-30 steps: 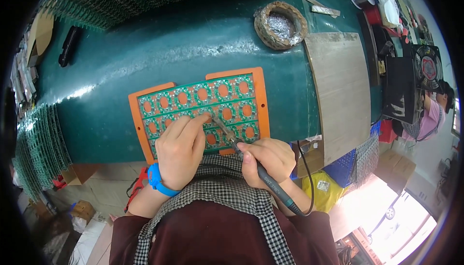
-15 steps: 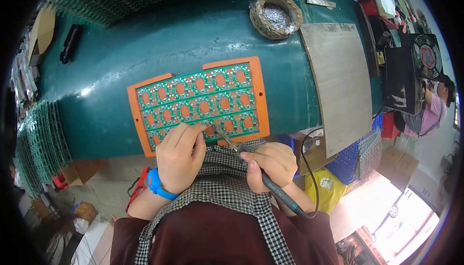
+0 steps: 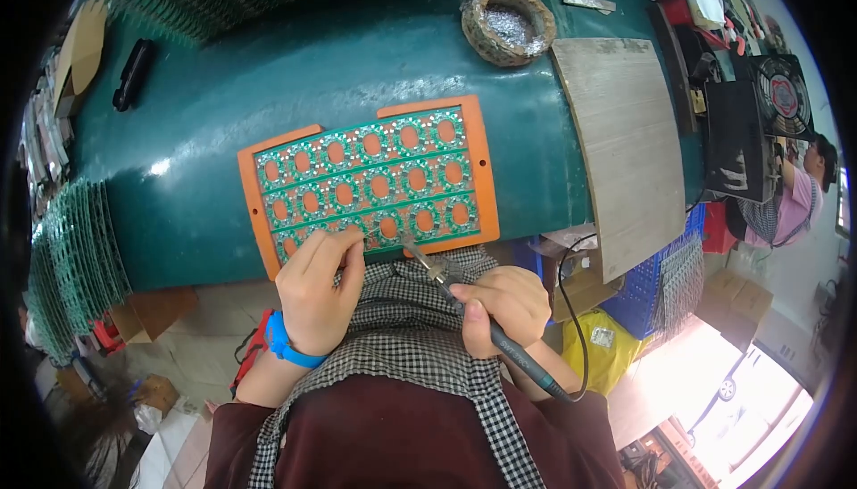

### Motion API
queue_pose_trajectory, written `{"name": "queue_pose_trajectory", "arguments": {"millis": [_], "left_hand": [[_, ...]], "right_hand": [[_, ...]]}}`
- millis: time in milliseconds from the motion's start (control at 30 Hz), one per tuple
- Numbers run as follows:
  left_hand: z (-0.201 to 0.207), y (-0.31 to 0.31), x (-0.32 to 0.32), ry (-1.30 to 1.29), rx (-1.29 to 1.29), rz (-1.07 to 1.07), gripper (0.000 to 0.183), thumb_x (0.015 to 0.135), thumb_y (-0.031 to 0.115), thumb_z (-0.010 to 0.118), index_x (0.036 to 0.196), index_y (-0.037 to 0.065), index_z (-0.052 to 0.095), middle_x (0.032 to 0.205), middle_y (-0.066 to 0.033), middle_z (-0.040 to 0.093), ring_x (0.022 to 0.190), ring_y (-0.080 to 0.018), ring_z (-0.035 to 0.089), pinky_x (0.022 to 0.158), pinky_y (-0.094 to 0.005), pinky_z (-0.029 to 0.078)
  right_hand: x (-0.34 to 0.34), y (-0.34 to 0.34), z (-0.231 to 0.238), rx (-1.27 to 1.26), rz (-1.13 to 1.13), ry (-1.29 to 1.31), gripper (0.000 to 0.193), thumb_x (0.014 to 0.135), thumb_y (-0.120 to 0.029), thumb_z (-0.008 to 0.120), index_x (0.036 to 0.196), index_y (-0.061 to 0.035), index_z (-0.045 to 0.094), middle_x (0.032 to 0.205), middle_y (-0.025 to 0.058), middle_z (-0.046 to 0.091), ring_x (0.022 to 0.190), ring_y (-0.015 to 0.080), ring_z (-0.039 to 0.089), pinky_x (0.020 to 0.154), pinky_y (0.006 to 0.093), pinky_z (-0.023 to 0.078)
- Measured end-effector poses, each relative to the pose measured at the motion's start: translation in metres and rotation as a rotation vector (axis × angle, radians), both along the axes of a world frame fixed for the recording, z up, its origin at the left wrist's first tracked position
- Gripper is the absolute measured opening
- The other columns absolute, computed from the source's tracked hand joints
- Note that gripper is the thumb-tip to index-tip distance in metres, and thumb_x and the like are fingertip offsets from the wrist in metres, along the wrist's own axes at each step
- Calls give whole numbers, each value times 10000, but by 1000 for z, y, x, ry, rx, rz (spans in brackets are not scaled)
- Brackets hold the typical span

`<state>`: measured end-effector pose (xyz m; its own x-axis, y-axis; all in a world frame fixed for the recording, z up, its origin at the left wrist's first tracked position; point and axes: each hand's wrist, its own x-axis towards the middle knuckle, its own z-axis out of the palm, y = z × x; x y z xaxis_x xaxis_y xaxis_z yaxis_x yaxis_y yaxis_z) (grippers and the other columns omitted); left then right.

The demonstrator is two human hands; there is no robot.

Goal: The person solders electronic components onto green circuit boards using a soldering iron and flux at a factory workbench.

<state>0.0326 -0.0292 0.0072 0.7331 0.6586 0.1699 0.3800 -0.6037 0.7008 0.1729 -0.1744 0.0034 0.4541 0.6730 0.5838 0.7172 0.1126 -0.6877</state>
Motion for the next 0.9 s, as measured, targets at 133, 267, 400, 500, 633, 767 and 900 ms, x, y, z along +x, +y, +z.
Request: {"name": "queue_pose_trajectory", "arguments": {"millis": [133, 267, 400, 500, 633, 767, 900], "left_hand": [[-3, 0, -3, -35, -1, -3, 155, 748, -57, 663, 883, 13, 629, 748, -90, 583, 586, -232, 569, 510, -321, 446], [-2, 1, -3, -5, 15, -19, 151, 740, -41, 677, 872, 19, 639, 725, -76, 554, 585, -225, 564, 509, -322, 440], [-2, 4, -4, 20, 48, -34, 141, 733, -32, 686, 857, 27, 653, 712, -67, 536, 581, -218, 557, 505, -322, 434], [-2, 7, -5, 31, 113, -71, 171, 704, 10, 684, 868, 49, 656, 704, -39, 498, 610, -184, 573, 502, -305, 461], [3, 14, -1, 12, 70, 13, 162, 738, -16, 675, 888, 35, 643, 707, -59, 520, 569, -197, 549, 492, -307, 439], [0, 21, 8, -14, 40, 52, 154, 770, -52, 649, 904, 20, 624, 717, -79, 540, 543, -207, 533, 483, -310, 421], [-6, 23, 14, -9, 59, 47, 149, 769, -55, 644, 899, 16, 623, 722, -84, 542, 554, -215, 539, 490, -321, 428]], "right_hand": [[-5, 8, 0, -10, 36, 33, 94, 700, -51, 577, 717, 9, 648, 523, 72, 548, 404, 188, 519, 394, 283, 402], [-6, 12, -1, -35, 54, 32, 90, 699, -52, 582, 711, 9, 647, 521, 73, 545, 401, 190, 516, 390, 282, 399], [-6, 11, -1, -42, 51, 27, 95, 701, -51, 579, 714, 11, 648, 522, 75, 544, 408, 191, 521, 393, 279, 401], [-5, 12, 1, -78, 70, 46, 98, 703, -54, 578, 713, 12, 649, 534, 77, 557, 422, 192, 536, 409, 281, 420], [-1, 12, 3, -38, 11, 3, 100, 705, -54, 577, 721, 13, 650, 555, 82, 575, 437, 193, 553, 430, 283, 442], [5, 26, 6, -66, -4, 14, 99, 720, -52, 580, 745, 8, 654, 582, 87, 602, 458, 203, 575, 446, 286, 459], [9, 35, 6, -109, 14, 15, 90, 738, -59, 591, 765, -4, 657, 606, 82, 621, 472, 203, 588, 443, 284, 458]]}}
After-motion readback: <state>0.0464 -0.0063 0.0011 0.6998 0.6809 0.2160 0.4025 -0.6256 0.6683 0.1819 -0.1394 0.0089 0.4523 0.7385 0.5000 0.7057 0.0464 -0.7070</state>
